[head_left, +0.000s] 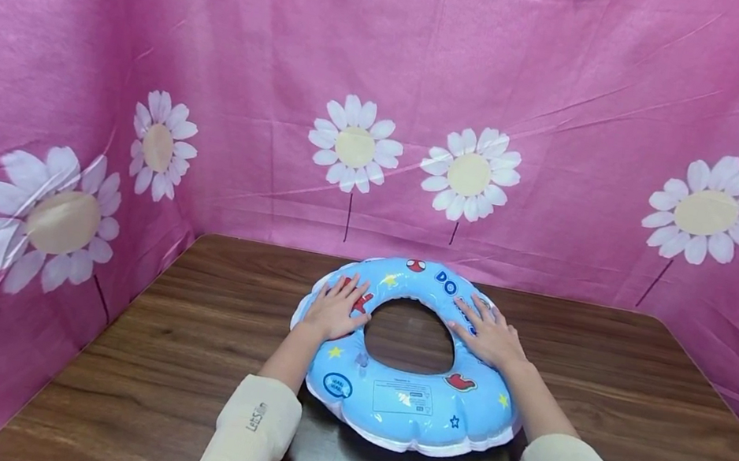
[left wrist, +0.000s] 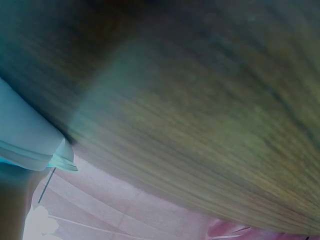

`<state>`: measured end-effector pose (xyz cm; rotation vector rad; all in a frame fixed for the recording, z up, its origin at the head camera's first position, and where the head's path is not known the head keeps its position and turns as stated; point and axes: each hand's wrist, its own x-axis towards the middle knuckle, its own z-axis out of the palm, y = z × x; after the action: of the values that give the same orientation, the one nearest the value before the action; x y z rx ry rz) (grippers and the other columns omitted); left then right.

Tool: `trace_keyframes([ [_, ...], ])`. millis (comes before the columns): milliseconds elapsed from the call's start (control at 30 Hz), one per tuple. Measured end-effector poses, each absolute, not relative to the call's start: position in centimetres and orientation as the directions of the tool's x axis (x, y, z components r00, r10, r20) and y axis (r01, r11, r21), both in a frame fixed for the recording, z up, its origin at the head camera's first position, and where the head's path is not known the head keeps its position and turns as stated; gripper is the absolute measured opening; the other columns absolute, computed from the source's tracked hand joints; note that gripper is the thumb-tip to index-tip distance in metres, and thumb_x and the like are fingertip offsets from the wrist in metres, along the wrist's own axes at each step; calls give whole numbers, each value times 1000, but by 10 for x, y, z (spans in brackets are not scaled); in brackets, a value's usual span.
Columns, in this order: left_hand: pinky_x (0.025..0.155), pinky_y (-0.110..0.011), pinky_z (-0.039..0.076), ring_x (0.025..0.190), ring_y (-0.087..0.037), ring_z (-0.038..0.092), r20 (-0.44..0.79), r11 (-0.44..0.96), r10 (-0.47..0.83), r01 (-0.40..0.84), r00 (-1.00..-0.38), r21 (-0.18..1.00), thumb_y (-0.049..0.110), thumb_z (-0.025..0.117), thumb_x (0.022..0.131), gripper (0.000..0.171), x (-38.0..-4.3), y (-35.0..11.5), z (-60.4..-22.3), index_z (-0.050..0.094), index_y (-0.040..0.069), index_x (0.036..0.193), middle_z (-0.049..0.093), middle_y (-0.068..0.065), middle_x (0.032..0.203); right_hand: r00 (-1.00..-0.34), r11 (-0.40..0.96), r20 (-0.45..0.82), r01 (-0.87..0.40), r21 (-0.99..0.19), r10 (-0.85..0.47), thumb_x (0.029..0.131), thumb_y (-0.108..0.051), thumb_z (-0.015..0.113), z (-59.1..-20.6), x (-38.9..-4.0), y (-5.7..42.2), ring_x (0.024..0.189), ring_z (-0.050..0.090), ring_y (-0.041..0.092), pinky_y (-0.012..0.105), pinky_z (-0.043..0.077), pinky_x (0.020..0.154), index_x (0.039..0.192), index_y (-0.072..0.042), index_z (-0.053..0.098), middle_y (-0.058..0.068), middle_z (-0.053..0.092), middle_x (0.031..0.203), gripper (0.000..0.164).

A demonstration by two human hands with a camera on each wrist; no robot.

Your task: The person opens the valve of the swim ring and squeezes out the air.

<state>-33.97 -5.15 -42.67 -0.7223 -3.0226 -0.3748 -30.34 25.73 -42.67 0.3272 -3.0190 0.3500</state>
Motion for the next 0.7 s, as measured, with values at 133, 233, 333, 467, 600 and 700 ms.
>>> trace_keyframes([
  [133, 108, -47, 3, 138, -25, 5, 70, 862, 445, 448, -893, 235, 48, 41, 93, 64, -339, -51, -426, 19, 22, 148, 8, -1, 153, -975, 951, 104, -217, -218, -199, 92, -57, 34, -426, -303, 257, 130, 12, 49, 71, 19, 91, 146, -20, 25, 17, 14, 149, 66],
  [233, 108, -47, 3, 138, -25, 5, 68, 863, 445, 447, -893, 235, 48, 41, 93, 65, -338, -51, -426, 19, 22, 148, 8, -1, 153, -975, 951, 102, -215, -222, -197, 92, -57, 35, -426, -302, 257, 130, 11, 49, 71, 18, 91, 146, -20, 25, 17, 13, 149, 66],
  [333, 108, -47, 3, 138, -25, 4, 74, 863, 445, 450, -892, 232, 48, 41, 93, 65, -339, -52, -426, 19, 22, 148, 8, -1, 152, -975, 949, 101, -214, -230, -196, 92, -57, 35, -426, -302, 257, 130, 11, 49, 70, 17, 92, 146, -20, 25, 17, 13, 150, 66],
  [467, 108, -47, 3, 138, -24, 4, 80, 861, 448, 453, -891, 232, 49, 41, 93, 65, -339, -51, -427, 19, 22, 148, 8, -1, 152, -976, 949, 97, -212, -232, -194, 92, -57, 35, -426, -303, 257, 130, 11, 48, 70, 17, 93, 147, -21, 24, 16, 13, 150, 66],
  [600, 108, -47, 3, 138, -24, 4, 81, 859, 449, 455, -890, 236, 48, 41, 93, 65, -339, -51, -428, 19, 22, 148, 8, -1, 152, -978, 951, 87, -207, -229, -192, 92, -58, 35, -426, -304, 257, 131, 10, 48, 70, 16, 93, 147, -22, 23, 16, 12, 150, 67],
  [700, 108, -47, 2, 138, -24, 4, 80, 859, 447, 453, -891, 238, 48, 41, 93, 64, -339, -51, -427, 19, 23, 148, 8, -1, 152, -978, 951, 86, -205, -233, -190, 92, -58, 34, -427, -304, 258, 131, 9, 47, 70, 15, 94, 147, -22, 23, 16, 12, 150, 67],
])
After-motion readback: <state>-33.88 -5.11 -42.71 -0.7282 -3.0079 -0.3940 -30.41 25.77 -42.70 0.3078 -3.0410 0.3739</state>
